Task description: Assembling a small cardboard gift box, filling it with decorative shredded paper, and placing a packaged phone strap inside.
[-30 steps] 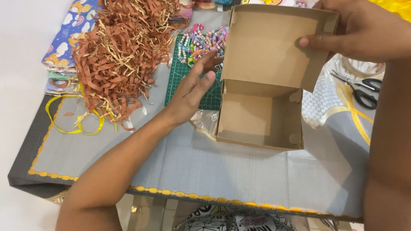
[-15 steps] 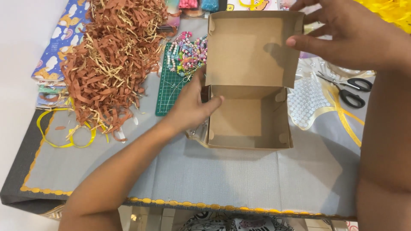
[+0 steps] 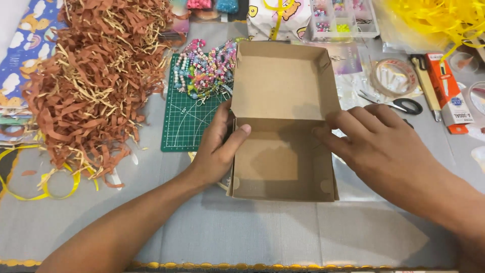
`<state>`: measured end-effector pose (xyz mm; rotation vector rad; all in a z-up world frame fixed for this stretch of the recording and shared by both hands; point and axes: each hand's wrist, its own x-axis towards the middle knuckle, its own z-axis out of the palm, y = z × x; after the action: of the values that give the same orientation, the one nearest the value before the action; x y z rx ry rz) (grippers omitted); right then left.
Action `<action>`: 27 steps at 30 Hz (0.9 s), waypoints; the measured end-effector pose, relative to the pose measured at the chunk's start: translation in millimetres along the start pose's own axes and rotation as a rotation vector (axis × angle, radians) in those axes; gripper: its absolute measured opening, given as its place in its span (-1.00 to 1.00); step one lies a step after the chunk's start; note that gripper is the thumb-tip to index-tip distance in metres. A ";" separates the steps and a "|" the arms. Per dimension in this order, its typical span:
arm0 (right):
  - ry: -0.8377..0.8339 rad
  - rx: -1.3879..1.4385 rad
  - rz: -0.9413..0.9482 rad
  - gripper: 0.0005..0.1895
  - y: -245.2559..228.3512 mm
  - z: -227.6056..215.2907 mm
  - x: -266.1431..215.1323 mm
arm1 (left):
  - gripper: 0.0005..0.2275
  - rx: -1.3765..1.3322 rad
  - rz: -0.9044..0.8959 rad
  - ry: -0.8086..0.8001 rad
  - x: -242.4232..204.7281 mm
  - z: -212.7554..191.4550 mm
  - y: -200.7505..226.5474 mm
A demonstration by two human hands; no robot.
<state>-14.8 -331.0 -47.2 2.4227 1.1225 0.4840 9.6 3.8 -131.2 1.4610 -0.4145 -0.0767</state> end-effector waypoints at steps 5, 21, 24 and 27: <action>0.110 0.116 -0.052 -0.47 19.3 40.1 1.2 | -0.47 0.099 -0.029 0.001 -2.8 -1.6 -1.5; 0.336 -0.101 -0.184 -0.77 23.8 57.9 9.4 | -0.41 0.050 0.009 0.049 -7.8 -5.0 -11.7; 0.334 -0.019 -0.110 -0.48 17.8 58.0 10.9 | -0.41 0.013 -0.006 0.115 -6.2 -5.2 -15.6; 0.368 -0.013 -0.109 -0.66 8.4 48.2 14.3 | -0.40 -0.071 0.034 0.068 -6.0 -7.9 -18.7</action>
<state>22.2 -335.7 -81.9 2.3026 1.3845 0.9243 10.2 10.8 -151.3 1.3826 -0.3771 -0.0139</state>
